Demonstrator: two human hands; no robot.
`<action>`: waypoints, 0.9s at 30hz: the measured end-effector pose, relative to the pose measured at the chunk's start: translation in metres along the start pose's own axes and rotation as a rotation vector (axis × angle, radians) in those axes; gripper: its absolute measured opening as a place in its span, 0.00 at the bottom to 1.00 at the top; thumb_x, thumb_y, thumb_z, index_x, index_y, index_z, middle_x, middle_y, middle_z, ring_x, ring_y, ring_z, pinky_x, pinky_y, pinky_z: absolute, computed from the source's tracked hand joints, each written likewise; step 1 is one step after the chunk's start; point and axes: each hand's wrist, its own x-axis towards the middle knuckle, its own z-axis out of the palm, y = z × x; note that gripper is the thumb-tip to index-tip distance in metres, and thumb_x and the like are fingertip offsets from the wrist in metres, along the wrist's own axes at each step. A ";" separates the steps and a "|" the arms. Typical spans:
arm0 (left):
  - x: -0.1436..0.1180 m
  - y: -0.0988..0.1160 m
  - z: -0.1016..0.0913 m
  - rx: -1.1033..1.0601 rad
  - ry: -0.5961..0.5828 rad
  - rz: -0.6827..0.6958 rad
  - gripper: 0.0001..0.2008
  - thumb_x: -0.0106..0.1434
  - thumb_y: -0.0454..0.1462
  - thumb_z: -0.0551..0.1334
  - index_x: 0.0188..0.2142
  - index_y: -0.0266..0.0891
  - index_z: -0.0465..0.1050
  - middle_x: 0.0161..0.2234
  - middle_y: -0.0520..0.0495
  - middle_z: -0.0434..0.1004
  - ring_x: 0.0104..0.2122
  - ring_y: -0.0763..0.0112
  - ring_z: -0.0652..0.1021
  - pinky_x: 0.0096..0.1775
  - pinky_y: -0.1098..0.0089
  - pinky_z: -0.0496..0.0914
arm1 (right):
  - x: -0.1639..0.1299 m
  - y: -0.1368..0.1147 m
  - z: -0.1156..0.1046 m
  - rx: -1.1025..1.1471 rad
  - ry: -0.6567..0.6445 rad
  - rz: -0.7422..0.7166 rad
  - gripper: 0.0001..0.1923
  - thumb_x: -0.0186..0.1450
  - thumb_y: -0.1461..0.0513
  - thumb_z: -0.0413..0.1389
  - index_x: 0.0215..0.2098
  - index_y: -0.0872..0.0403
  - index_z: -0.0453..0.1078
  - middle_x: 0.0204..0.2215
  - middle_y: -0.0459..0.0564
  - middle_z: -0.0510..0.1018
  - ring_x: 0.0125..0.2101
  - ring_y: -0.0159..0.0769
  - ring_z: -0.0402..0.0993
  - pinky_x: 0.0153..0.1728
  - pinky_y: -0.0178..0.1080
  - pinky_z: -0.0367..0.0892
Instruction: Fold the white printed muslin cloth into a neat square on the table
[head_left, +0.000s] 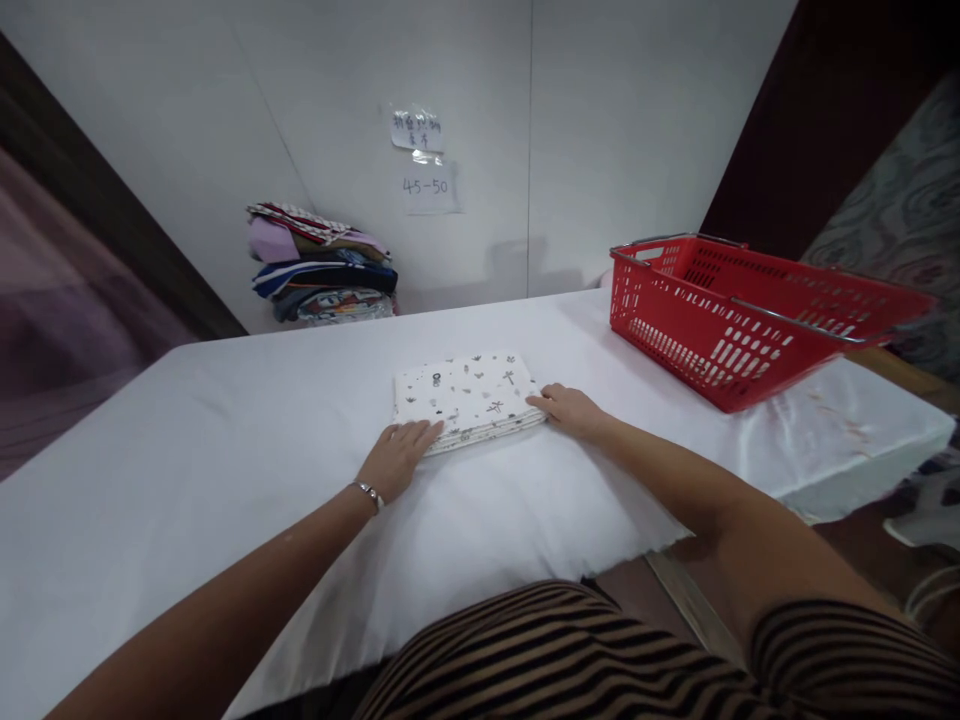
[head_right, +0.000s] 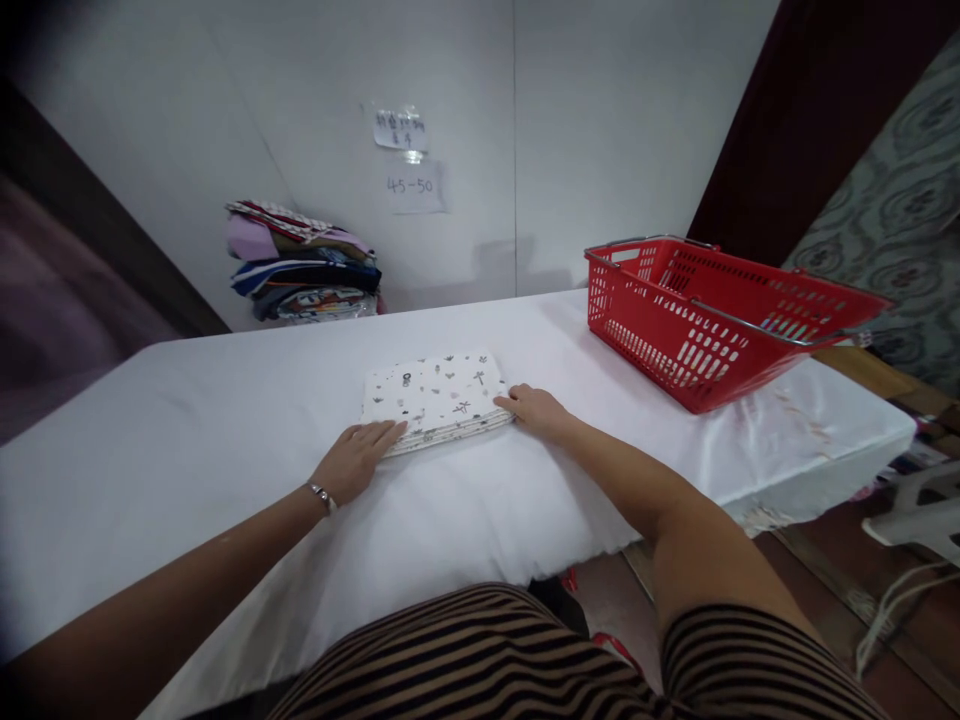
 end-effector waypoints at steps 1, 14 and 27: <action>-0.001 -0.001 0.001 -0.003 0.012 0.009 0.33 0.55 0.23 0.44 0.60 0.43 0.53 0.54 0.44 0.65 0.53 0.64 0.66 0.51 0.60 0.58 | 0.000 0.001 0.001 -0.020 0.038 -0.018 0.23 0.60 0.65 0.49 0.55 0.52 0.61 0.50 0.58 0.65 0.46 0.43 0.62 0.43 0.42 0.60; -0.009 0.000 0.001 -0.119 0.087 -0.021 0.30 0.54 0.30 0.51 0.58 0.40 0.58 0.52 0.41 0.66 0.52 0.61 0.66 0.55 0.58 0.57 | 0.014 0.013 -0.025 0.180 0.133 -0.091 0.20 0.59 0.62 0.52 0.51 0.53 0.64 0.58 0.55 0.60 0.59 0.44 0.51 0.54 0.47 0.52; -0.005 0.001 0.007 -0.125 0.144 -0.173 0.33 0.56 0.40 0.54 0.61 0.37 0.49 0.55 0.41 0.64 0.53 0.62 0.65 0.57 0.56 0.49 | 0.057 -0.020 -0.114 0.280 0.099 -0.159 0.14 0.58 0.63 0.50 0.42 0.55 0.69 0.41 0.52 0.73 0.44 0.42 0.66 0.46 0.41 0.58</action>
